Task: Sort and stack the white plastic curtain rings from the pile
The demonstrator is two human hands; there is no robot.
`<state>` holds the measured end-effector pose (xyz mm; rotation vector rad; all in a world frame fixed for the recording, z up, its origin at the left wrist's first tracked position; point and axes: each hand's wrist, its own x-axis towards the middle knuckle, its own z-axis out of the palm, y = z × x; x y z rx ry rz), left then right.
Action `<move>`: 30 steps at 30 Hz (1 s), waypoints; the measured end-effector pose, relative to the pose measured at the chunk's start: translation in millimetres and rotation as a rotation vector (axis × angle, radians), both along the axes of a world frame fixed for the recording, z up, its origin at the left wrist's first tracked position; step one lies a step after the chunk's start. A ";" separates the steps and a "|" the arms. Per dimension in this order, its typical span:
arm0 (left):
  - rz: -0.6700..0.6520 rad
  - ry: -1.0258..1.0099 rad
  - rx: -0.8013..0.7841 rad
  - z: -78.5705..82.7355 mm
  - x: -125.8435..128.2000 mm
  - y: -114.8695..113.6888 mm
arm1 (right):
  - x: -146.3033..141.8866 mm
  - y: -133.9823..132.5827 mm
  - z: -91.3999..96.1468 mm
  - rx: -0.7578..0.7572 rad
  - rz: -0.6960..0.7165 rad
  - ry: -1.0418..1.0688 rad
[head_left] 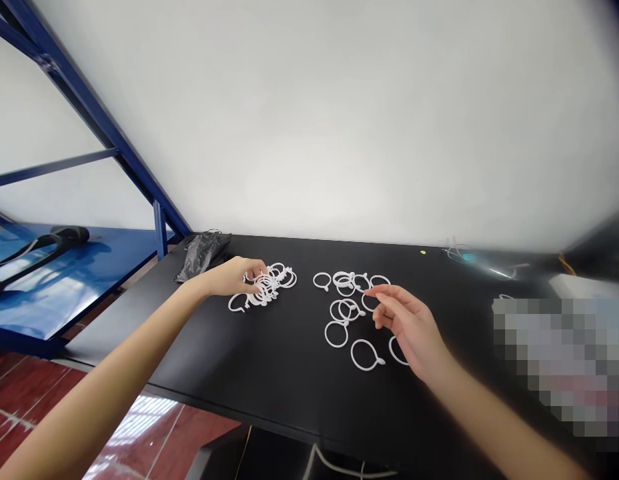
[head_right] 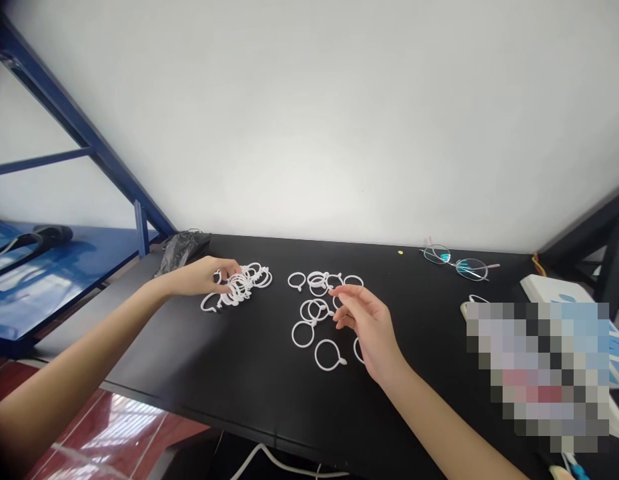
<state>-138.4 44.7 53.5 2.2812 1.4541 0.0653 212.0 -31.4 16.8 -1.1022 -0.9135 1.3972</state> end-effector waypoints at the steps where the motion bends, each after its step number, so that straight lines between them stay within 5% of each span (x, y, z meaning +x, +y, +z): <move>1: -0.010 0.009 0.003 -1.5 -2.3 0.3 | 0.8 0.4 0.0 -0.003 -0.007 0.008; 10: 0.052 0.076 0.049 0.8 -14.3 -6.1 | 7.9 8.8 -1.0 0.046 -0.053 -0.025; 14: 0.087 0.148 0.237 18.3 9.1 -37.9 | 30.7 20.2 11.7 0.237 -0.065 -0.346; 16: 0.052 0.059 0.308 26.3 35.0 -59.2 | 45.9 23.8 20.8 0.283 0.062 -0.622; 18: -0.066 -0.008 0.281 28.3 65.9 -76.0 | 58.8 24.8 27.2 0.205 0.354 -0.878; 21: -0.270 -0.025 0.154 16.5 107.8 -83.0 | 68.3 23.3 25.9 0.077 0.597 -1.118; 26: -0.388 -0.095 0.176 -16.3 138.4 -58.5 | 63.1 21.2 13.8 0.077 0.595 -1.253; 30: -0.436 -0.131 0.175 -32.5 141.8 -42.5 | 48.9 15.3 18.1 0.120 0.601 -1.081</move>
